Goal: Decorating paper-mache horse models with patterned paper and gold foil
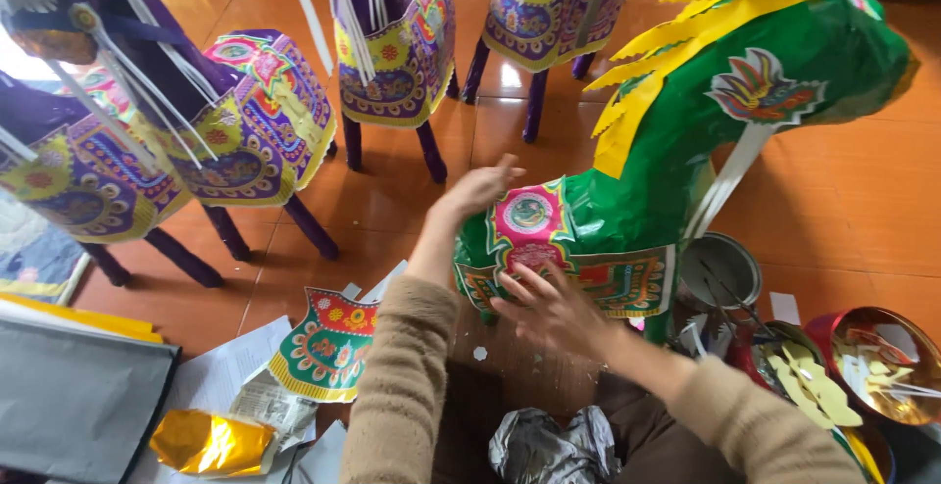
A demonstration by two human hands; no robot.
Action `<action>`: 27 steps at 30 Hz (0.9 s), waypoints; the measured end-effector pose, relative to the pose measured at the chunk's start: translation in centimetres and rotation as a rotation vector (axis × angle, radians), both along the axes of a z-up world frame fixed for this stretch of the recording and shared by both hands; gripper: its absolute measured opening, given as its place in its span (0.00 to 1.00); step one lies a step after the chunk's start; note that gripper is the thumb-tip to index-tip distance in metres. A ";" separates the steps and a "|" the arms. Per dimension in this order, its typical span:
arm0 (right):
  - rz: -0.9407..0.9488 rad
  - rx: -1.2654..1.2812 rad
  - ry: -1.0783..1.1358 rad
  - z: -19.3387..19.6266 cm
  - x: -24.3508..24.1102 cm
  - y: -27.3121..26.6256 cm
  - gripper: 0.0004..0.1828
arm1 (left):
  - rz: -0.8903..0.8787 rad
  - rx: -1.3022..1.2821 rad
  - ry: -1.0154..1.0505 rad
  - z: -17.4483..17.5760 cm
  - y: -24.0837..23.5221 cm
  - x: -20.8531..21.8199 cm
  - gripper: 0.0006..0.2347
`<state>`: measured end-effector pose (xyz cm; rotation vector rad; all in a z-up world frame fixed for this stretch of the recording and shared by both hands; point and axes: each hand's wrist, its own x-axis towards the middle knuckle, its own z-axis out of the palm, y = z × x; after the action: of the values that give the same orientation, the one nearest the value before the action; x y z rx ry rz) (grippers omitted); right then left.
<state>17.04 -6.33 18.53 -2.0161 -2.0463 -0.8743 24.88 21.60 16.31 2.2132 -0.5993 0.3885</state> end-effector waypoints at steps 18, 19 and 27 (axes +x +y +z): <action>-0.656 -0.411 1.184 -11.9 -10.1 -9.5 0.27 | 0.568 -0.071 0.157 -0.9 -0.3 -7.7 0.23; -0.656 -0.408 1.187 -11.7 -10.0 -9.6 0.27 | 0.566 -0.068 0.157 -1.0 -0.3 -7.8 0.23; -0.697 -0.526 1.311 -11.5 -9.8 -10.2 0.26 | 0.758 -0.004 -0.005 -1.5 -0.9 -8.4 0.20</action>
<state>7.25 -16.57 7.03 -2.4409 -0.8313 0.9202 16.52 20.69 14.80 2.3679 0.2714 0.7696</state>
